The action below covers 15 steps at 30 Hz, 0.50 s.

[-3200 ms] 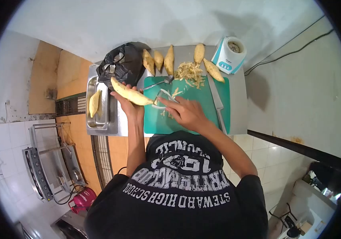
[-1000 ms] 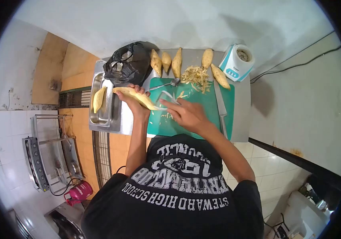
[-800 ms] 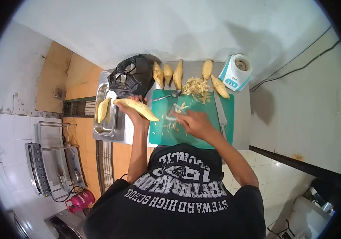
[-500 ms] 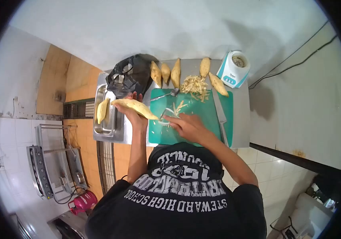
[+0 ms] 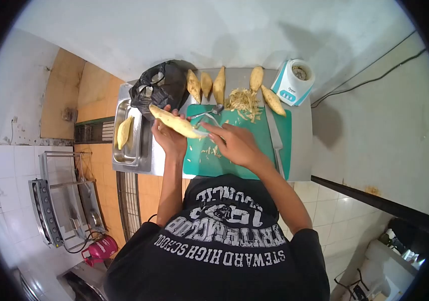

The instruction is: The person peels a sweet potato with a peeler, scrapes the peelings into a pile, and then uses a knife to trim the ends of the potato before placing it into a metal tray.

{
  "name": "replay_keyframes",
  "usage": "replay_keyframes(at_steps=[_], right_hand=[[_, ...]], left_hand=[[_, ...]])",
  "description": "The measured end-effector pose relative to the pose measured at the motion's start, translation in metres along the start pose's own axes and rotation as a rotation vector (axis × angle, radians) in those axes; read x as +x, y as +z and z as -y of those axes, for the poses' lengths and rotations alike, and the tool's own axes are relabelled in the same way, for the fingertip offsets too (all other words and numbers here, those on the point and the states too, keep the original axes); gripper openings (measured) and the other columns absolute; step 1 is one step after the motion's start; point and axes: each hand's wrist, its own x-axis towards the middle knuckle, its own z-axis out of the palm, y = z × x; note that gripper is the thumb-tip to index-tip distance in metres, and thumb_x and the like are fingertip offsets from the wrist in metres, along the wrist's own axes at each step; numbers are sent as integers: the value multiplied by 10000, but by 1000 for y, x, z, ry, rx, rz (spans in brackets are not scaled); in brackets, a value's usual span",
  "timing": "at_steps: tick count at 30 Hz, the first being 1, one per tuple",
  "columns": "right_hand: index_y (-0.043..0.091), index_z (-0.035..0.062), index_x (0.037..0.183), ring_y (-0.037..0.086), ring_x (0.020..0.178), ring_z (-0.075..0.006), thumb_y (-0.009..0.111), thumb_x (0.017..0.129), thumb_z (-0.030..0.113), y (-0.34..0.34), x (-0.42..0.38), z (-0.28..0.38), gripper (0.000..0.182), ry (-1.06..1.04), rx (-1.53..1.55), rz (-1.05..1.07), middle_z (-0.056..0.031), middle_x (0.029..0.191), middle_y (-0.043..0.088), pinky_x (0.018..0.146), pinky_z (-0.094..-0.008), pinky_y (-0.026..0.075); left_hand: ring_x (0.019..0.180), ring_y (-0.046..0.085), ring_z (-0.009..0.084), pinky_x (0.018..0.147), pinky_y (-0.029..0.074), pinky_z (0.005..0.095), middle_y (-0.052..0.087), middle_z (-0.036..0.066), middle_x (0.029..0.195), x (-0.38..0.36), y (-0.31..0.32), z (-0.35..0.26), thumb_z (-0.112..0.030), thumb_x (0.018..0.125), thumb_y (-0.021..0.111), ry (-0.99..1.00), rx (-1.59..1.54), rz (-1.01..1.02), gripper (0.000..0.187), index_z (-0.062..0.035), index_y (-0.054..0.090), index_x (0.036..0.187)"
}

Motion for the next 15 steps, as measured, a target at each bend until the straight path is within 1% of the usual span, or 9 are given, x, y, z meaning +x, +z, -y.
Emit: replay_keyframes(at_steps=[1,3,4,5,9,11,12,14,15], right_hand=[[621,317,1397,655,782,-349,568,1014,306,3,8,6,387,-51,-44,-45,-144,857,637,705,-465,515],[618,324,1404,649,762,-342,572,1013,301,8,8,4,394,-99,-93,-84,-140,831,621,693,-461,505],[617,318,1404,648,762,-347,574,1013,296,16,5,0,395,-90,-138,-57,-144,831,621,693,-466,505],[617,313,1404,647,762,-351,576,1012,290,22,3,-2,395,-84,-182,-30,-149,832,622,693,-470,504],[623,349,1384,662,736,-360,570,1012,319,2,-11,-18,377,5,-243,169,-145,849,640,643,-473,524],[642,317,1376,646,739,-355,591,1006,284,-3,1,-5,375,-21,-95,-64,-152,827,625,671,-470,516],[642,317,1376,646,739,-355,591,1006,284,3,3,-2,375,-18,-96,-59,-152,827,625,671,-470,516],[654,309,1364,636,710,-347,605,1001,265,20,7,-1,370,-170,-155,-132,-146,810,614,643,-456,501],[654,309,1364,636,710,-347,605,1001,265,24,-2,-10,370,-171,-156,-140,-146,810,614,643,-456,501]], left_hand=[[978,575,232,937,498,467,545,74,1064,0,2,4,-420,1069,465,-21,6,-16,476,-65,435,1384],[1011,574,232,950,494,459,548,74,1097,0,4,12,-420,1069,469,-9,89,-89,487,-60,432,1395],[1045,573,232,963,491,451,551,75,1130,-2,3,12,-421,1069,473,7,183,-168,499,-56,429,1406],[1043,562,222,1000,473,467,548,68,1127,-3,1,9,-417,1085,433,22,286,-120,458,-92,442,1409],[1073,569,199,969,484,428,566,61,1164,-3,-18,4,-417,1080,463,14,273,-152,458,-101,451,1410],[1054,579,196,959,497,419,570,65,1150,-6,-9,9,-408,1081,469,-7,306,-137,457,-76,458,1397],[1035,589,192,948,509,410,574,69,1135,-8,-2,10,-398,1083,475,-21,349,-116,458,-52,466,1383],[1012,596,191,963,519,410,570,63,1125,-8,1,9,-386,1086,472,-25,322,-140,432,-55,472,1364],[1028,590,186,984,516,431,564,54,1147,-4,-5,6,-403,1076,487,12,357,-114,446,-76,471,1379]])
